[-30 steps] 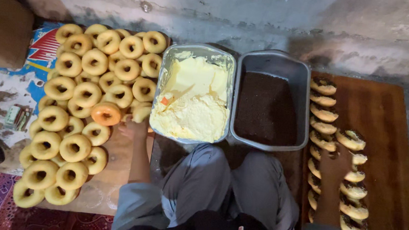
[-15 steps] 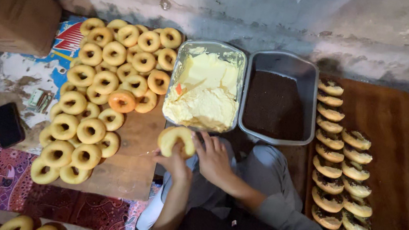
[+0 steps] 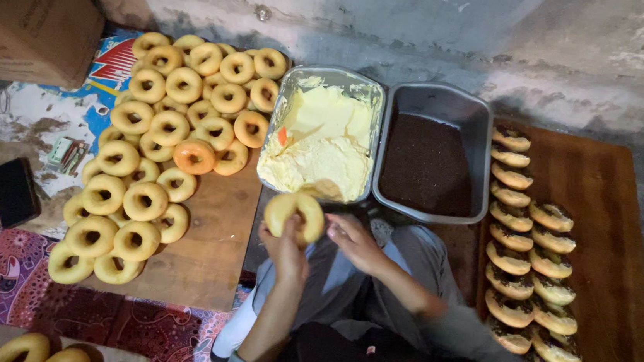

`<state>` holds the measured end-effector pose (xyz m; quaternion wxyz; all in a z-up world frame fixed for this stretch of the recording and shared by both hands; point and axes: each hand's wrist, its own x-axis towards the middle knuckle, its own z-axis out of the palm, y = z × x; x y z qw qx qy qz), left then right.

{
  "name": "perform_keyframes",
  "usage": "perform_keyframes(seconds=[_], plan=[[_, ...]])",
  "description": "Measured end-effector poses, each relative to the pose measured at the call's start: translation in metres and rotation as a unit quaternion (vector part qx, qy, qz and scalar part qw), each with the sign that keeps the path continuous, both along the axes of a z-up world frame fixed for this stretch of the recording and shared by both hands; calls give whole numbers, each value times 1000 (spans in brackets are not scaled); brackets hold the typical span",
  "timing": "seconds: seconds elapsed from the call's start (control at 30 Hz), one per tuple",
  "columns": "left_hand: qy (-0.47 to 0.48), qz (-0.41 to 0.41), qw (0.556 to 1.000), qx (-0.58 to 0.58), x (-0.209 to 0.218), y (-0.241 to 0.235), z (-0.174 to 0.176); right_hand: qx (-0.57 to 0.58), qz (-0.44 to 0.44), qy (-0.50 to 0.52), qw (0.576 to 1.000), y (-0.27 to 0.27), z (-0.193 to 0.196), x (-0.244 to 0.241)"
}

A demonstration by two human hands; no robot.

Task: The person repeatedly picks up plain donuts, splits them open, fills the interior with a yellow cream from a metal tray, and then places the filled donuts into a second tray containing dark seeds. The finished donuts are arranged in rows on a wooden board.

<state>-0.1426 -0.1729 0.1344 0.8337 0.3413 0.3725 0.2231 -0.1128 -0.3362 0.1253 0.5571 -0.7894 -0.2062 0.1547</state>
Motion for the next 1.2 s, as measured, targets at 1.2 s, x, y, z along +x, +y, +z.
perform_keyframes(seconds=[1.2], plan=[[-61, -135, 958, -247, 23, 53, -81, -33, 39, -296, 954, 44, 1, 107]])
